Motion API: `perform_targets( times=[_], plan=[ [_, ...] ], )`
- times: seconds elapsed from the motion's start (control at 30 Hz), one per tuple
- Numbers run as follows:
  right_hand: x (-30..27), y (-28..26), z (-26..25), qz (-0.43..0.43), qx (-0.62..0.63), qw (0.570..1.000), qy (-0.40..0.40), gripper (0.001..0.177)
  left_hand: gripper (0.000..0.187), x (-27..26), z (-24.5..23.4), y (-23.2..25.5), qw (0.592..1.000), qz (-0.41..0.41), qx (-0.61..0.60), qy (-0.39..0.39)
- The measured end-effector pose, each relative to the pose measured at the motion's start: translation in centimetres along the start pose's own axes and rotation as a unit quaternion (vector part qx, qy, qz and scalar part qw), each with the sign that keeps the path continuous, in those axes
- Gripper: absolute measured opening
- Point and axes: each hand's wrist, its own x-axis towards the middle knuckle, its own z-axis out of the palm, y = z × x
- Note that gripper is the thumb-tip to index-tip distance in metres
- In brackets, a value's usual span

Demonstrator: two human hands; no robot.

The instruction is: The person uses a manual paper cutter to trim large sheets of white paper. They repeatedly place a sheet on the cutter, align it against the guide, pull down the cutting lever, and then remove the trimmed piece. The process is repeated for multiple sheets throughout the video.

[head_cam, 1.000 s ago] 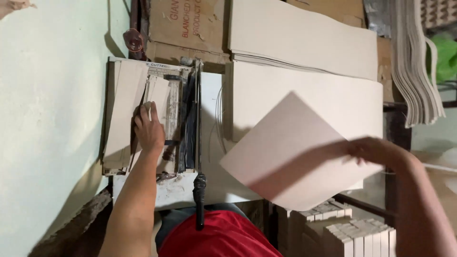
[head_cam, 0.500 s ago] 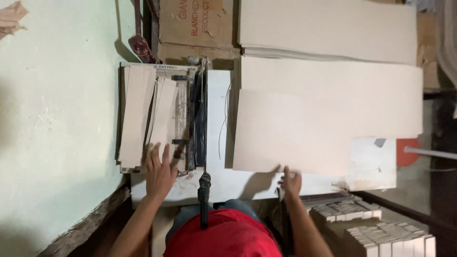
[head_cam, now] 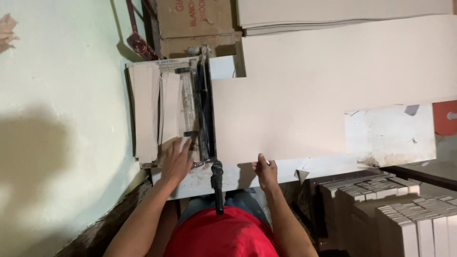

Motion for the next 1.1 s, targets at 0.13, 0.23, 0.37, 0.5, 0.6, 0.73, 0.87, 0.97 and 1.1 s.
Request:
perform_targets(
  times=[0.13,0.23,0.37,0.5,0.6,0.73,0.87,0.97,1.1],
  plan=[
    [-0.7,0.3,3.1,-0.016,-0.055,0.998,-0.024,0.04,0.063,1.9,1.5,0.0,0.996,0.076,0.043,0.026],
    [-0.9,-0.8,5.7,-0.034,-0.084,0.995,-0.035,0.038,0.062,3.8,1.5,0.4,0.993,0.103,0.038,0.031],
    [-0.9,-1.7,6.9,-0.05,-0.104,0.992,-0.042,0.035,0.067,5.7,-0.9,1.6,0.993,0.109,0.008,0.042],
    [0.2,-1.1,7.1,-0.056,-0.134,0.989,-0.026,0.039,0.09,9.2,-1.2,2.6,0.995,0.09,0.034,-0.005],
    [1.8,0.3,6.4,-0.066,-0.139,0.988,-0.007,0.033,0.105,9.9,-2.2,3.8,0.995,0.091,0.014,-0.032],
    [-1.1,-2.0,8.0,-0.056,-0.256,0.964,-0.034,0.043,0.112,11.2,-2.5,4.7,0.993,0.047,0.106,-0.031],
    [-5.0,-4.3,10.7,-0.074,-0.689,0.719,-0.058,0.068,0.107,11.8,-1.4,5.1,0.985,0.019,0.17,-0.029],
    [-20.8,-5.4,13.9,-0.284,-0.651,0.697,-0.093,0.066,0.112,11.9,-1.7,5.2,0.984,0.027,0.17,-0.046],
    [-24.7,-4.7,16.2,-0.153,-0.737,0.643,-0.144,0.103,0.111,12.3,-1.2,4.9,0.985,0.035,0.165,-0.038]
  ],
)
